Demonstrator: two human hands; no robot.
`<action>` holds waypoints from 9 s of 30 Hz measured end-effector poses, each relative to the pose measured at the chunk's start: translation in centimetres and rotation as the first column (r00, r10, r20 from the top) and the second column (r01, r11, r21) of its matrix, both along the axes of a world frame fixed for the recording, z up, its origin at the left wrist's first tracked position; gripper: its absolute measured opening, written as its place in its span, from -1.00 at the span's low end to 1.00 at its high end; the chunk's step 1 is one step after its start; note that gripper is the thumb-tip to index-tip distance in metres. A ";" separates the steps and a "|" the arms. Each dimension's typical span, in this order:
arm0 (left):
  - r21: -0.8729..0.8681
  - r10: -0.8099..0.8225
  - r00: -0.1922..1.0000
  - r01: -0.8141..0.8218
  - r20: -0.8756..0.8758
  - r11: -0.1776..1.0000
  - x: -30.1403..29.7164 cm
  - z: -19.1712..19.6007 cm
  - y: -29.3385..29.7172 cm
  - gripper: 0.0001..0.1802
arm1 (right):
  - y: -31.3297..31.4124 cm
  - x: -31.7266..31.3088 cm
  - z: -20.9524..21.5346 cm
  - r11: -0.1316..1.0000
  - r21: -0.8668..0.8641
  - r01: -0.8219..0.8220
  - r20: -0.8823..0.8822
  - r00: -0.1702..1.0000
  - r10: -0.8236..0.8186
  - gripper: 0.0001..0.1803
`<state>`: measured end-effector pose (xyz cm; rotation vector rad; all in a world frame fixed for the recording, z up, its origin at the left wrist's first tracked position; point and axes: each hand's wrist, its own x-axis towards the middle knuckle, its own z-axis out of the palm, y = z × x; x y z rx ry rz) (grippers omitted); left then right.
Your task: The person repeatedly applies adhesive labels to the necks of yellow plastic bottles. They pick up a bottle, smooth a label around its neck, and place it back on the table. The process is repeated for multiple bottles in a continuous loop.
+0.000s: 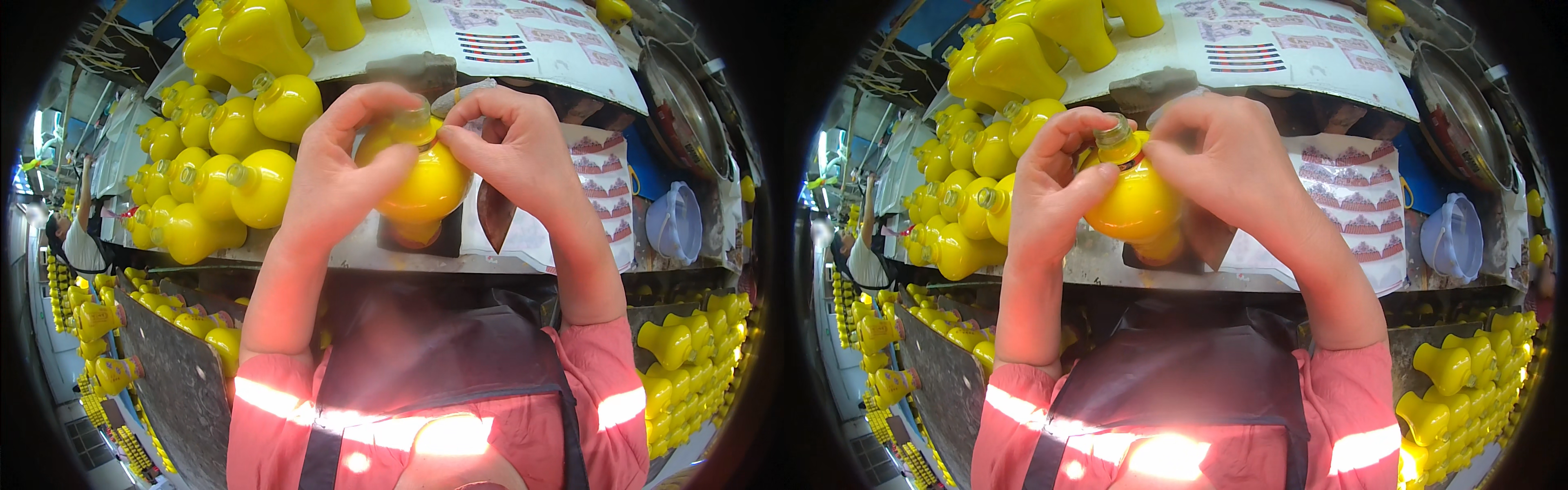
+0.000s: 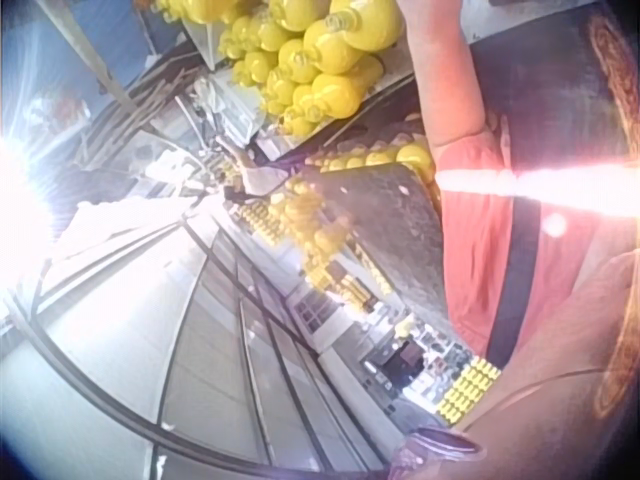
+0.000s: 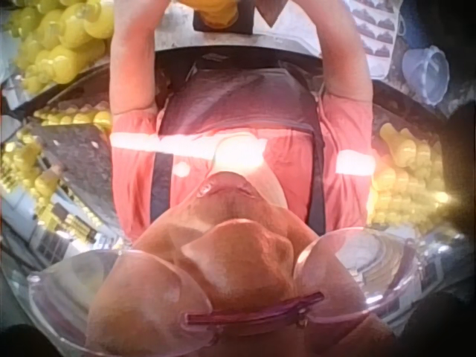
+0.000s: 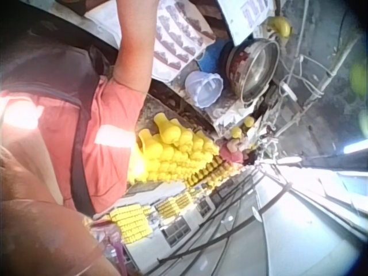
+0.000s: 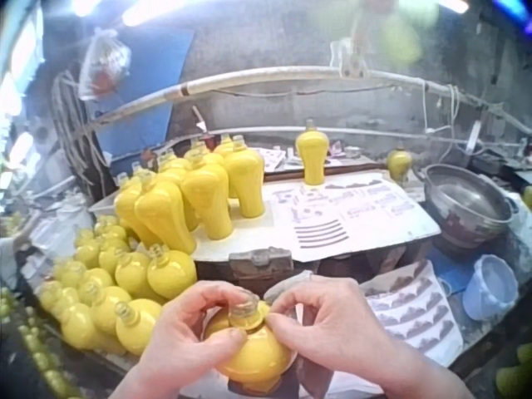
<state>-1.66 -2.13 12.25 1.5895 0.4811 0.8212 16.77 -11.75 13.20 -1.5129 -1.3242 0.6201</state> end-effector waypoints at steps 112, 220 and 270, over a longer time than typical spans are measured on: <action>0.200 0.106 0.979 -0.070 -0.175 0.977 2.1 -0.4 1.8 -0.53 | 2.7 2.2 -2.7 0.994 0.106 -0.034 -0.036 0.999 0.038 -0.81; 0.144 0.131 0.991 -0.125 -0.037 0.982 0.8 1.1 0.3 -0.82 | -1.1 -3.4 -3.6 0.838 0.539 -0.086 0.440 0.877 -0.193 -0.70; -0.203 0.070 0.986 -0.038 0.153 0.978 0.3 -1.8 2.2 -0.53 | 4.6 1.0 -0.6 0.958 -0.190 -0.213 -0.240 0.957 0.165 -0.57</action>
